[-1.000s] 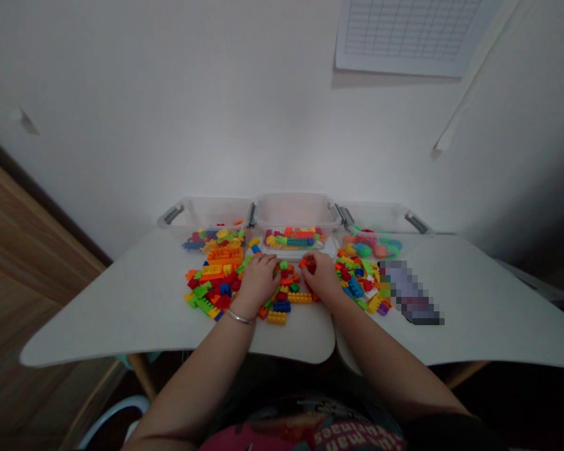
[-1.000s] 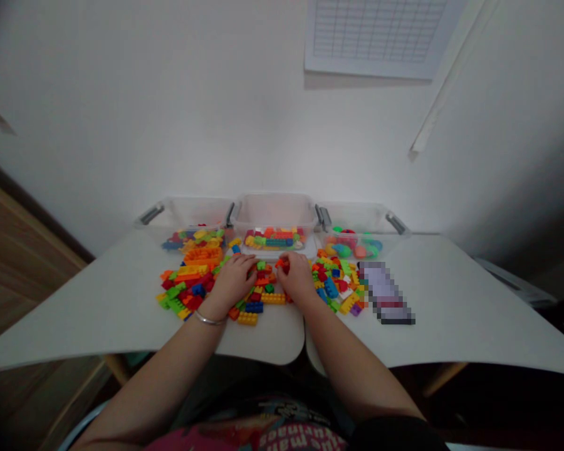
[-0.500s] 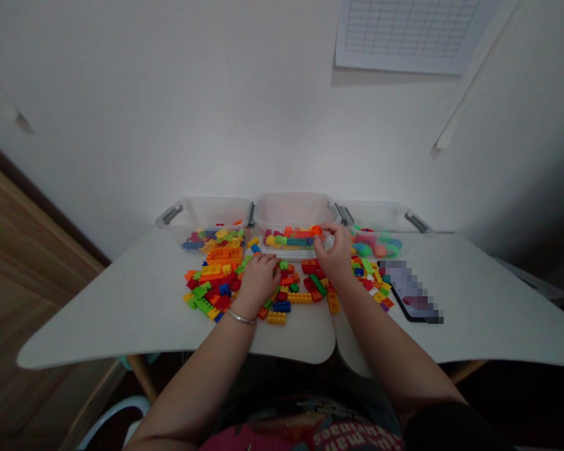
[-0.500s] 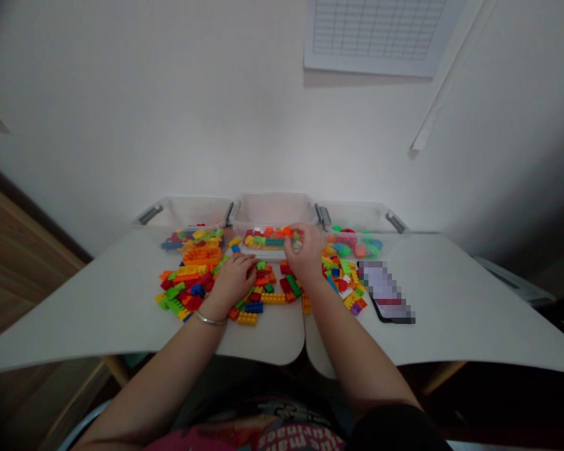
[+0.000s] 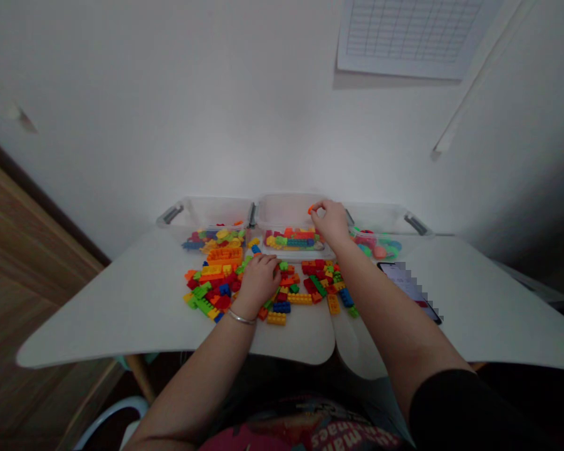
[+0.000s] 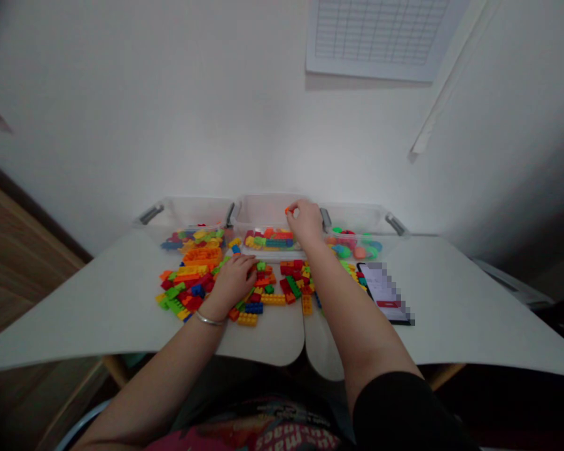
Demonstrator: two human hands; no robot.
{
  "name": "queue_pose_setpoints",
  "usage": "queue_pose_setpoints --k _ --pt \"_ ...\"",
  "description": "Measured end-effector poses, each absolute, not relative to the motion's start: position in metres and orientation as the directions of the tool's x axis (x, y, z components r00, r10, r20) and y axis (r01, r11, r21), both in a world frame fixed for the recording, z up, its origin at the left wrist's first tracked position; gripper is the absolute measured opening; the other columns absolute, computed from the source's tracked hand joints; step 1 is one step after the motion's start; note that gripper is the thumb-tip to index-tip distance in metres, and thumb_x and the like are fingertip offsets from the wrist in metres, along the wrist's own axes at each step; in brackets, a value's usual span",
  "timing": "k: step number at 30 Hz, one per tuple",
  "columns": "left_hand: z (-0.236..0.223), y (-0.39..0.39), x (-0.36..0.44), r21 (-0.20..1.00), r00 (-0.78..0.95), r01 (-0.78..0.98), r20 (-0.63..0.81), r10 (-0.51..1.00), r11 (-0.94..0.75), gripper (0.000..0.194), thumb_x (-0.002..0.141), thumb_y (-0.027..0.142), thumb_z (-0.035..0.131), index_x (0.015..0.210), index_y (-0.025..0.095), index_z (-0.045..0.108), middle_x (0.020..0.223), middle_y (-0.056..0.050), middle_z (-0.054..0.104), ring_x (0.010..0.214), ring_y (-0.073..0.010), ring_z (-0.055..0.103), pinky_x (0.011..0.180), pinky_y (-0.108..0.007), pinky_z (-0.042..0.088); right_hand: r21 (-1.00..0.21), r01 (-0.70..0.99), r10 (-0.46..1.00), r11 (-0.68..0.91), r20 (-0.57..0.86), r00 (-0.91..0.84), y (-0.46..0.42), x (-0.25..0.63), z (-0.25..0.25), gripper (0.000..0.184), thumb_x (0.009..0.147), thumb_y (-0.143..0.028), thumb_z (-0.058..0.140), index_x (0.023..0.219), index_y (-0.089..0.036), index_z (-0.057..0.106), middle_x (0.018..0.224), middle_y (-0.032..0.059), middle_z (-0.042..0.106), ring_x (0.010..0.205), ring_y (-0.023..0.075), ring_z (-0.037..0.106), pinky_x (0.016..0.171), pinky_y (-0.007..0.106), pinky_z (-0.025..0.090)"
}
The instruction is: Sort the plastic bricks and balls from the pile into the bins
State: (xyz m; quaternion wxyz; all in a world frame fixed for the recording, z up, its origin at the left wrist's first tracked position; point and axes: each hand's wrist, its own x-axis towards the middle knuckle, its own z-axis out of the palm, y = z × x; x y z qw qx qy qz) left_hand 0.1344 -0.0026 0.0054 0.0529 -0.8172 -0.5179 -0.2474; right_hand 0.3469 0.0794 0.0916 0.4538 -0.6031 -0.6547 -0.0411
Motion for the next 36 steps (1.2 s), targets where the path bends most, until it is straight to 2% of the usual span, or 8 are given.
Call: queue_pose_setpoints --k 6,12,17,19,23,29,34,36 --pt "0.004 -0.003 0.134 0.176 0.341 0.868 0.467 0.816 -0.463 0.033 0.087 0.021 0.051 0.113 0.018 0.069 0.121 -0.008 0.069 0.112 -0.0252 0.058 0.104 -0.043 0.046 -0.444 0.878 0.782 0.179 0.606 0.147 0.079 0.349 0.089 0.012 0.081 -0.026 0.060 0.084 -0.021 0.070 0.087 0.0061 0.070 0.090 0.0240 0.059 0.086 0.038 0.045" --pt "0.004 -0.002 0.134 0.173 0.341 0.871 0.464 0.818 -0.461 0.032 0.087 0.021 0.051 0.113 0.018 0.069 0.120 -0.008 0.069 0.112 -0.0252 0.058 0.103 -0.043 0.046 -0.436 0.856 0.744 0.277 0.661 0.096 0.076 0.351 0.085 0.014 0.083 -0.025 0.056 0.084 -0.021 0.069 0.094 0.0070 0.072 0.096 0.0244 0.060 0.096 0.040 0.042" --pt "0.005 -0.003 0.134 0.178 0.337 0.871 0.461 0.821 -0.457 0.033 0.087 0.021 0.051 0.114 0.018 0.069 0.121 -0.008 0.069 0.113 -0.0250 0.058 0.104 -0.043 0.045 -0.407 0.819 0.627 0.405 0.776 0.075 0.051 0.357 0.077 0.008 0.082 -0.023 0.058 0.082 -0.021 0.066 0.116 0.0096 0.067 0.115 0.0247 0.055 0.108 0.043 0.034" --pt "0.005 -0.004 0.134 0.179 0.339 0.869 0.465 0.818 -0.462 0.033 0.087 0.020 0.051 0.114 0.018 0.069 0.121 -0.009 0.069 0.114 -0.0249 0.058 0.104 -0.043 0.045 -0.390 0.822 0.584 0.414 0.807 0.089 0.033 0.362 0.065 0.009 0.084 -0.025 0.057 0.084 -0.022 0.066 0.119 0.0100 0.065 0.117 0.0251 0.053 0.107 0.044 0.034" --pt "0.006 -0.004 0.134 0.177 0.347 0.866 0.462 0.816 -0.468 0.032 0.087 0.019 0.051 0.113 0.016 0.069 0.120 -0.009 0.070 0.114 -0.0252 0.058 0.105 -0.042 0.045 -0.341 0.848 0.632 0.406 0.775 0.009 -0.001 0.377 0.030 0.014 0.086 -0.028 0.055 0.091 -0.021 0.067 0.115 0.0106 0.066 0.112 0.0256 0.055 0.103 0.044 0.039" --pt "0.004 -0.003 0.134 0.182 0.339 0.867 0.469 0.816 -0.465 0.032 0.087 0.019 0.051 0.113 0.018 0.070 0.120 -0.009 0.069 0.114 -0.0239 0.059 0.106 -0.042 0.044 -0.239 0.958 0.803 0.156 0.595 0.018 -0.034 0.388 -0.004 0.040 0.085 -0.037 0.058 0.117 -0.014 0.064 0.127 0.0174 0.060 0.120 0.0319 0.051 0.104 0.048 0.039" --pt "0.004 -0.003 0.135 0.185 0.334 0.867 0.475 0.814 -0.463 0.031 0.087 0.020 0.052 0.112 0.018 0.070 0.120 -0.008 0.070 0.113 -0.0240 0.060 0.106 -0.042 0.044 -0.215 0.975 0.866 -0.059 0.474 0.157 -0.046 0.384 -0.012 0.063 0.085 -0.050 0.057 0.132 -0.008 0.054 0.133 0.0221 0.058 0.124 0.0375 0.049 0.106 0.052 0.036" --pt "0.004 -0.004 0.135 0.186 0.332 0.867 0.475 0.815 -0.462 0.031 0.087 0.020 0.052 0.113 0.018 0.070 0.120 -0.008 0.069 0.113 -0.0242 0.059 0.106 -0.042 0.045 -0.224 0.970 0.881 -0.096 0.433 0.188 -0.045 0.384 -0.015 0.068 0.085 -0.050 0.057 0.134 -0.004 0.051 0.131 0.0247 0.059 0.125 0.0386 0.050 0.106 0.052 0.036"
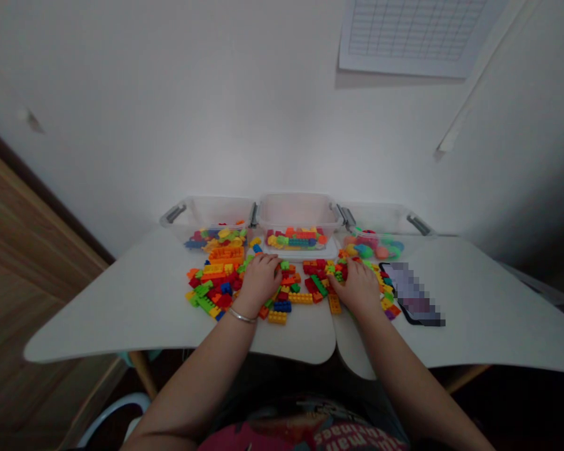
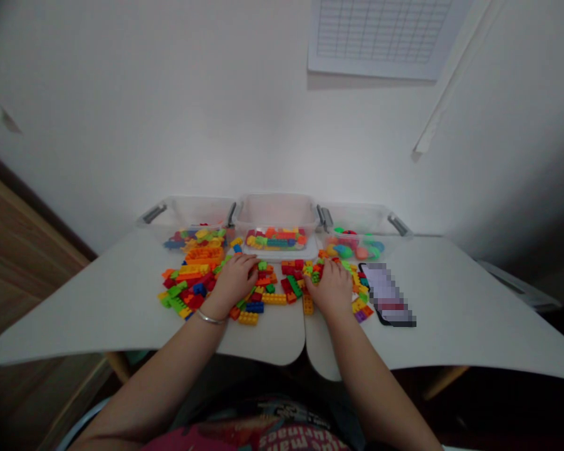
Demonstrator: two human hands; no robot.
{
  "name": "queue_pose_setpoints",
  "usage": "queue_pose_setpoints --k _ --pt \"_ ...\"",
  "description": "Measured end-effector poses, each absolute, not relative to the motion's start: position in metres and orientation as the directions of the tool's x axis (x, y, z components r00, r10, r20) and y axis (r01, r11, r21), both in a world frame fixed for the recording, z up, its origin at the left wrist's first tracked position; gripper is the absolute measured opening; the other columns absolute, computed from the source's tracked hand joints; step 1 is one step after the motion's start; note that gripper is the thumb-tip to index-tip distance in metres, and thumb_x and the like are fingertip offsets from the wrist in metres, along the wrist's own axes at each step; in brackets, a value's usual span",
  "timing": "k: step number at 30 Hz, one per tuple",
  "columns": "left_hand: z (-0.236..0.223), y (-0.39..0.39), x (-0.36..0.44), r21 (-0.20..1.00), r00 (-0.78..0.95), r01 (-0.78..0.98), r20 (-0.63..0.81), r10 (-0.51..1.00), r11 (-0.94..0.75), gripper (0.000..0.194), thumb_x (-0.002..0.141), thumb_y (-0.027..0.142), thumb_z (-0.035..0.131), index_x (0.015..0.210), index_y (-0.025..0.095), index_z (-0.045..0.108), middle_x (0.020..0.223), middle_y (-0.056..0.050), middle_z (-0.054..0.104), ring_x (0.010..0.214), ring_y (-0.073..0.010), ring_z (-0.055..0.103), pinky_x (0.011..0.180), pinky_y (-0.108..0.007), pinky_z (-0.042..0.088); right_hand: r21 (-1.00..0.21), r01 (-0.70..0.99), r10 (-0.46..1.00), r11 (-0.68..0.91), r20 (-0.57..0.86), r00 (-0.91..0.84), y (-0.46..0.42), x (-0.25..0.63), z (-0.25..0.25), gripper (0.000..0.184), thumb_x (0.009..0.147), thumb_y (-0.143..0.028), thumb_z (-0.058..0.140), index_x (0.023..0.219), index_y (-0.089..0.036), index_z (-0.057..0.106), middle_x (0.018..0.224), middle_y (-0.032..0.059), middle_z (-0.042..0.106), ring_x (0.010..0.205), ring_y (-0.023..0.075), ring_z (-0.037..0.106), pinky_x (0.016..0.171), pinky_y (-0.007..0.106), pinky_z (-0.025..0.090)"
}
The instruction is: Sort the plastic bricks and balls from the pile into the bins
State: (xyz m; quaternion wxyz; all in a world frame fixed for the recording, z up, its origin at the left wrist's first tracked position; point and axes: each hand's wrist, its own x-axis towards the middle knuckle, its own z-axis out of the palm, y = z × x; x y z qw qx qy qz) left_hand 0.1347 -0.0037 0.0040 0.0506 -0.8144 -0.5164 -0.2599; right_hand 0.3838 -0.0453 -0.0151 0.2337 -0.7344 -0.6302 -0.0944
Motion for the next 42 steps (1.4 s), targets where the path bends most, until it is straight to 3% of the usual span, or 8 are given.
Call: queue_pose_setpoints --k 4,12,26,32,42 --pt "0.004 -0.004 0.135 0.180 0.336 0.867 0.478 0.811 -0.465 0.031 0.086 0.019 0.053 0.111 0.017 0.070 0.119 -0.009 0.070 0.112 -0.0250 0.059 0.105 -0.042 0.045 -0.290 0.957 0.887 -0.025 0.435 0.156 -0.037 0.385 -0.020 0.069 0.084 -0.047 0.058 0.135 -0.002 0.049 0.131 0.0238 0.059 0.126 0.0367 0.049 0.107 0.049 0.037" --pt "0.004 -0.003 0.134 0.161 0.345 0.873 0.461 0.817 -0.460 0.033 0.087 0.020 0.052 0.114 0.016 0.069 0.121 -0.009 0.069 0.113 -0.0253 0.059 0.105 -0.042 0.045 -0.397 0.906 0.845 0.143 0.526 0.097 -0.023 0.391 -0.024 0.050 0.080 -0.033 0.058 0.125 -0.010 0.056 0.120 0.0178 0.064 0.113 0.0307 0.056 0.102 0.047 0.043" --pt "0.003 -0.003 0.134 0.182 0.345 0.860 0.483 0.805 -0.477 0.032 0.087 0.019 0.051 0.113 0.017 0.069 0.119 -0.008 0.070 0.113 -0.0235 0.059 0.106 -0.042 0.044 -0.155 0.985 0.855 -0.072 0.498 0.141 -0.045 0.382 -0.004 0.040 0.081 -0.036 0.061 0.114 -0.013 0.060 0.116 0.0173 0.059 0.108 0.0316 0.053 0.089 0.041 0.044" --pt "0.002 -0.003 0.134 0.178 0.342 0.864 0.479 0.808 -0.471 0.032 0.087 0.019 0.051 0.113 0.019 0.070 0.120 -0.008 0.070 0.113 -0.0234 0.059 0.106 -0.043 0.045 -0.201 0.979 0.883 -0.022 0.455 0.113 -0.049 0.386 -0.006 0.037 0.086 -0.032 0.057 0.119 -0.015 0.059 0.108 0.0129 0.059 0.099 0.0259 0.057 0.084 0.036 0.046" --pt "0.004 -0.004 0.135 0.169 0.337 0.870 0.480 0.810 -0.463 0.032 0.087 0.019 0.051 0.113 0.019 0.070 0.120 -0.008 0.070 0.113 -0.0245 0.059 0.105 -0.042 0.045 -0.317 0.933 0.826 0.172 0.563 0.040 -0.040 0.393 -0.013 0.025 0.086 -0.021 0.048 0.104 -0.020 0.066 0.100 0.0107 0.064 0.097 0.0261 0.059 0.090 0.041 0.049"
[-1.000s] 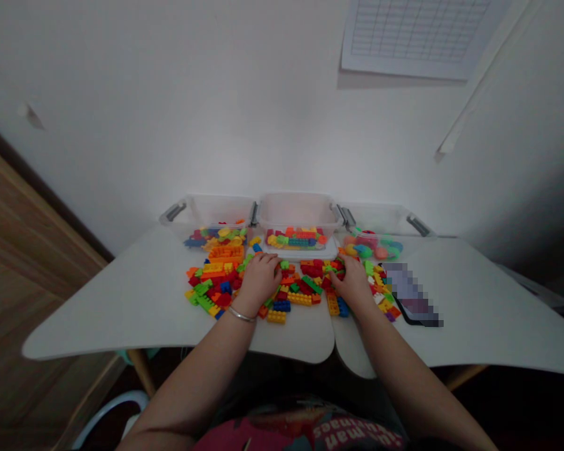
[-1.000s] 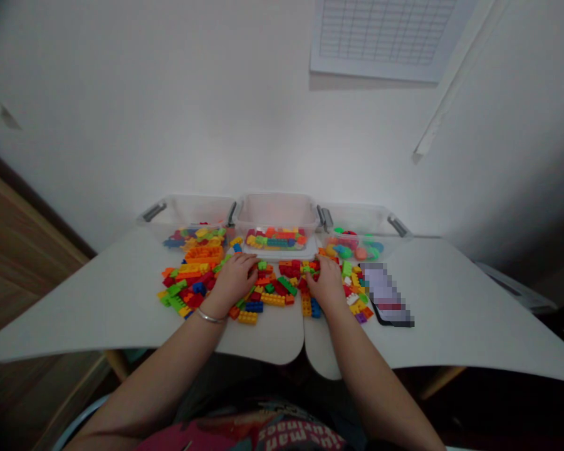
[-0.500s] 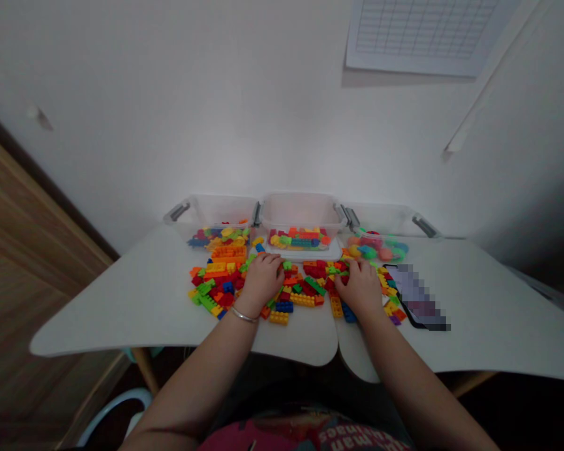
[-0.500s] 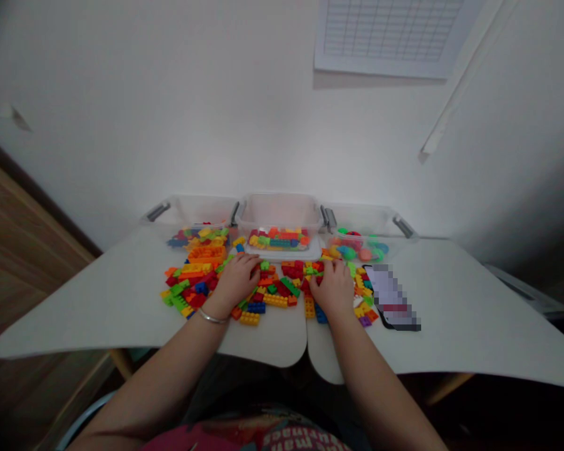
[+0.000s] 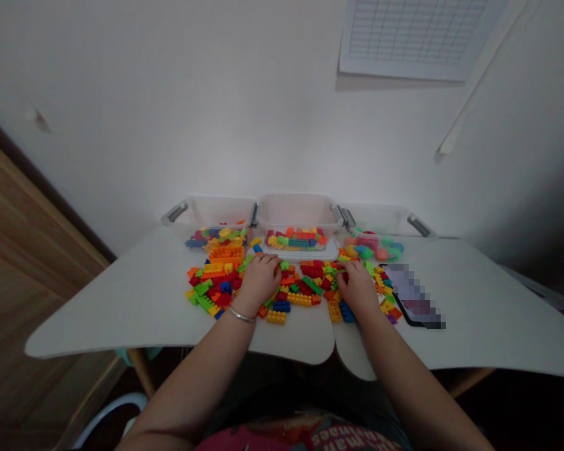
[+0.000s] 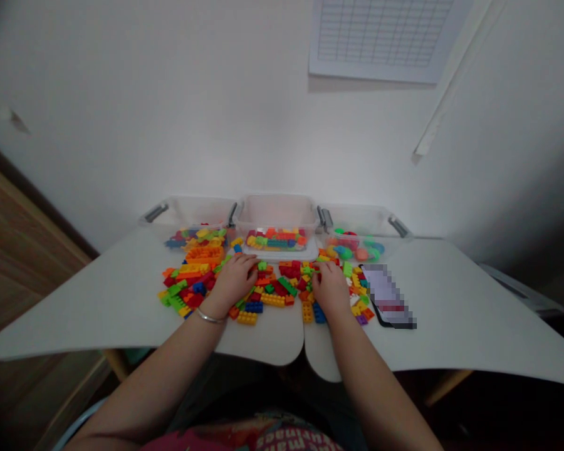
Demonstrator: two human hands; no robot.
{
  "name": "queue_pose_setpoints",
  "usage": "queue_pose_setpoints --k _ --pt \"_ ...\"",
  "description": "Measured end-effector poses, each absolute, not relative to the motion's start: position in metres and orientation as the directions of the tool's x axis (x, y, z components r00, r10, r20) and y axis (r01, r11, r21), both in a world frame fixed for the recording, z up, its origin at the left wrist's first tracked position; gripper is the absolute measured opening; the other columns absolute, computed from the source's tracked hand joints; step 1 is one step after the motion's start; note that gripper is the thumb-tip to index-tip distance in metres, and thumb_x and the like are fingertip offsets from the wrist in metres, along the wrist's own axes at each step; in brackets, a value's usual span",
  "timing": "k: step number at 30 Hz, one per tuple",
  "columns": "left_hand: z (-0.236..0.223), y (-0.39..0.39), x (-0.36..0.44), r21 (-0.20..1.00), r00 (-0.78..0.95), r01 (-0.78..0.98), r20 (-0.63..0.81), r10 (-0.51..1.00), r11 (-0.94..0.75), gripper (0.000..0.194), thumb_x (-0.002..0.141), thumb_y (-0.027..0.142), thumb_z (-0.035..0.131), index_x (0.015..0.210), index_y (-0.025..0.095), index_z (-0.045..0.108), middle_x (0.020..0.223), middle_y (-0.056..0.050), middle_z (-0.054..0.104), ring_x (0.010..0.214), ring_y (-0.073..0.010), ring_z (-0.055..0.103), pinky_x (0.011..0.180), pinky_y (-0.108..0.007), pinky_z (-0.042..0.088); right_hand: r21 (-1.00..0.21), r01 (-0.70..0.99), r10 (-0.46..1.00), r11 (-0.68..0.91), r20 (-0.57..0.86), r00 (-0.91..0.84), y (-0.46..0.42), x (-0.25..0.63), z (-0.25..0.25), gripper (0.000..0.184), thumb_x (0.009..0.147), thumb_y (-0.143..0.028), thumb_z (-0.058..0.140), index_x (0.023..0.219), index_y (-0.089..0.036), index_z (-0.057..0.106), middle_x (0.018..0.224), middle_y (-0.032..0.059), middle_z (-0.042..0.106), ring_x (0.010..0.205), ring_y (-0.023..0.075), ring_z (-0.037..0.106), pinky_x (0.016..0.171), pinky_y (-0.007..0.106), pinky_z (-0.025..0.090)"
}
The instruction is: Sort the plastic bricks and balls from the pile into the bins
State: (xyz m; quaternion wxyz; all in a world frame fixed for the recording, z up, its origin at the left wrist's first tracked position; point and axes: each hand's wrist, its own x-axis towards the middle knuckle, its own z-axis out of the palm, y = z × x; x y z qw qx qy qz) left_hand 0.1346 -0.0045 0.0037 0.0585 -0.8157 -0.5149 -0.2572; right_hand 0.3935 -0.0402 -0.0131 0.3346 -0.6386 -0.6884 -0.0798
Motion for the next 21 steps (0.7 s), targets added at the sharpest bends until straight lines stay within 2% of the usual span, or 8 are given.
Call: queue_pose_setpoints --k 9,16,18,21 --pt "0.006 -0.006 0.134 0.164 0.353 0.867 0.466 0.811 -0.471 0.032 0.087 0.019 0.051 0.113 0.019 0.070 0.120 -0.007 0.070 0.114 -0.0237 0.059 0.106 -0.041 0.044 -0.456 0.816 0.696 0.355 0.712 0.095 -0.040 0.396 -0.006 0.020 0.088 -0.026 0.050 0.100 -0.020 0.065 0.102 0.0114 0.064 0.103 0.0256 0.058 0.097 0.045 0.047" --pt "0.004 -0.005 0.134 0.187 0.336 0.867 0.466 0.819 -0.462 0.032 0.087 0.019 0.051 0.113 0.018 0.070 0.121 -0.008 0.069 0.115 -0.0246 0.058 0.105 -0.043 0.045 -0.529 0.778 0.630 0.338 0.742 0.230 -0.038 0.396 0.017 0.019 0.087 -0.029 0.052 0.099 -0.021 0.063 0.104 0.0107 0.064 0.104 0.0247 0.058 0.095 0.045 0.050" --pt "0.003 -0.005 0.134 0.188 0.340 0.864 0.466 0.817 -0.466 0.032 0.086 0.019 0.052 0.113 0.019 0.070 0.122 -0.008 0.069 0.115 -0.0245 0.058 0.106 -0.043 0.044 -0.542 0.764 0.609 0.350 0.751 0.254 -0.030 0.395 0.033 0.020 0.087 -0.030 0.052 0.100 -0.021 0.063 0.105 0.0110 0.064 0.104 0.0242 0.058 0.094 0.044 0.051" --pt "0.002 -0.004 0.134 0.189 0.341 0.864 0.464 0.818 -0.467 0.032 0.087 0.020 0.051 0.113 0.018 0.070 0.121 -0.008 0.069 0.114 -0.0244 0.058 0.106 -0.042 0.044 -0.579 0.689 0.599 0.436 0.758 0.258 -0.011 0.388 0.063 0.024 0.087 -0.031 0.053 0.106 -0.019 0.062 0.109 0.0117 0.061 0.099 0.0220 0.060 0.083 0.037 0.055"
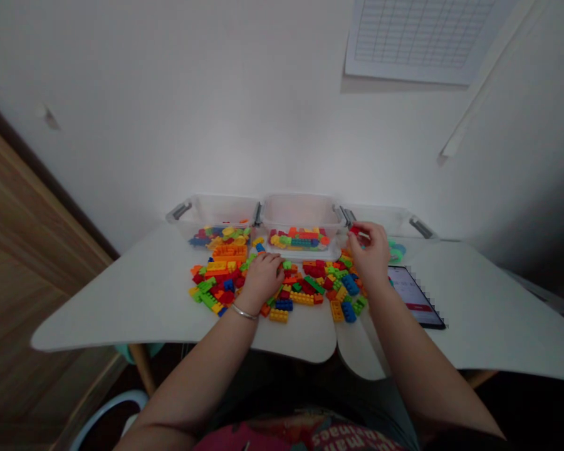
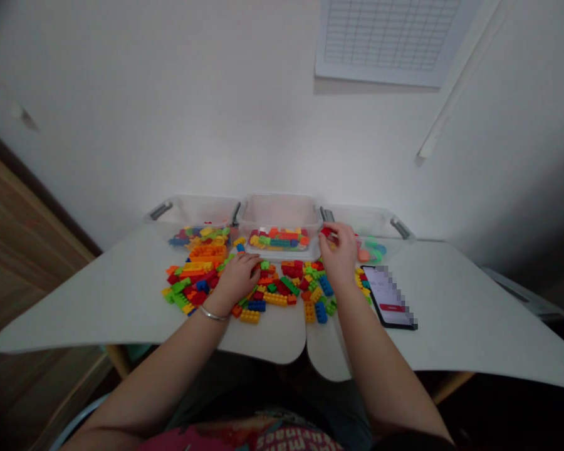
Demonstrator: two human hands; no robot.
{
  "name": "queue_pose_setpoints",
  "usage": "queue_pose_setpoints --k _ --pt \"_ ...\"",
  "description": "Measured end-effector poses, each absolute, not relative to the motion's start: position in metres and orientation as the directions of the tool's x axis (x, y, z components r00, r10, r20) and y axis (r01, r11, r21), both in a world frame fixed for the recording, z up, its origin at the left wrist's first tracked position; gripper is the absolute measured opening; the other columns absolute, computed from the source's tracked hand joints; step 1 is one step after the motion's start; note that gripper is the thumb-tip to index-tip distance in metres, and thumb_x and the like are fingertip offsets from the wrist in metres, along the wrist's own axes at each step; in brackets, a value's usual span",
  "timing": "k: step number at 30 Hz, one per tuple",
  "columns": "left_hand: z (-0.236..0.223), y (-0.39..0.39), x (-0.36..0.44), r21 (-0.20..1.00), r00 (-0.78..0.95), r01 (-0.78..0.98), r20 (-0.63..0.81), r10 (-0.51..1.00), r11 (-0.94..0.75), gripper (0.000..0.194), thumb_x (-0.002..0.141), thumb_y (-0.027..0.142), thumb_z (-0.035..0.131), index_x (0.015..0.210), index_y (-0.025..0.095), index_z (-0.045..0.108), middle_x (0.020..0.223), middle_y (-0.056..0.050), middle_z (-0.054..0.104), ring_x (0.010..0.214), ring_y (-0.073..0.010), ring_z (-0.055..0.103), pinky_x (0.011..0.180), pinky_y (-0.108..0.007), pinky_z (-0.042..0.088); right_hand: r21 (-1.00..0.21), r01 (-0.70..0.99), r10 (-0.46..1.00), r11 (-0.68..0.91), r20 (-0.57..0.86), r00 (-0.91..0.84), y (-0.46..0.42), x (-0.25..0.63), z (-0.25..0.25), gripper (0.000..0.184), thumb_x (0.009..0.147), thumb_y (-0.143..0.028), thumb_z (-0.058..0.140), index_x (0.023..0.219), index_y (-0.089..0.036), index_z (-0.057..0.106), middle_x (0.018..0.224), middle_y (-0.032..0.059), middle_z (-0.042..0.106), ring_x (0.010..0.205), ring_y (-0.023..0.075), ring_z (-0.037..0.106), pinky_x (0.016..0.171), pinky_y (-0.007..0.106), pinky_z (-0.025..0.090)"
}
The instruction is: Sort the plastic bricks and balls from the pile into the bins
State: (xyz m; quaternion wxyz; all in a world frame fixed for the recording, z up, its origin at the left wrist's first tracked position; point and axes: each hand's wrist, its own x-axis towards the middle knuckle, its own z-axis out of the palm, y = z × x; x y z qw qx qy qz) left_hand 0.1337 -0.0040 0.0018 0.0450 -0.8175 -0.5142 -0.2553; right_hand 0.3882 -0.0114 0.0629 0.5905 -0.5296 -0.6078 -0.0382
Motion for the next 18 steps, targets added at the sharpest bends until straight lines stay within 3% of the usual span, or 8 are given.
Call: queue_pose_setpoints --k 6,12,18 --pt "0.001 -0.003 0.133 0.191 0.338 0.865 0.463 0.819 -0.464 0.031 0.086 0.021 0.051 0.111 0.020 0.069 0.121 -0.008 0.069 0.115 -0.0245 0.058 0.104 -0.041 0.045 -0.522 0.726 0.641 0.447 0.754 0.147 0.043 0.370 0.106 0.028 0.087 -0.023 0.053 0.111 -0.012 0.061 0.108 0.0125 0.064 0.087 0.0159 0.060 0.086 0.033 0.051" --pt "0.005 -0.005 0.133 0.181 0.347 0.870 0.437 0.830 -0.459 0.031 0.084 0.022 0.054 0.111 0.017 0.068 0.121 -0.010 0.069 0.115 -0.0268 0.057 0.103 -0.043 0.046 -0.490 0.844 0.870 0.216 0.489 0.061 0.080 0.363 0.104 0.031 0.082 -0.013 0.054 0.110 -0.015 0.067 0.106 0.0096 0.071 0.090 0.0177 0.065 0.088 0.032 0.050" --pt "0.007 -0.006 0.133 0.186 0.345 0.873 0.419 0.840 -0.452 0.026 0.084 0.022 0.056 0.107 0.020 0.068 0.121 -0.009 0.068 0.115 -0.0263 0.058 0.102 -0.043 0.046 -0.393 0.913 0.931 0.114 0.362 0.039 0.087 0.357 0.107 0.029 0.084 -0.016 0.053 0.104 -0.021 0.073 0.104 0.0073 0.074 0.095 0.0209 0.067 0.088 0.034 0.049"
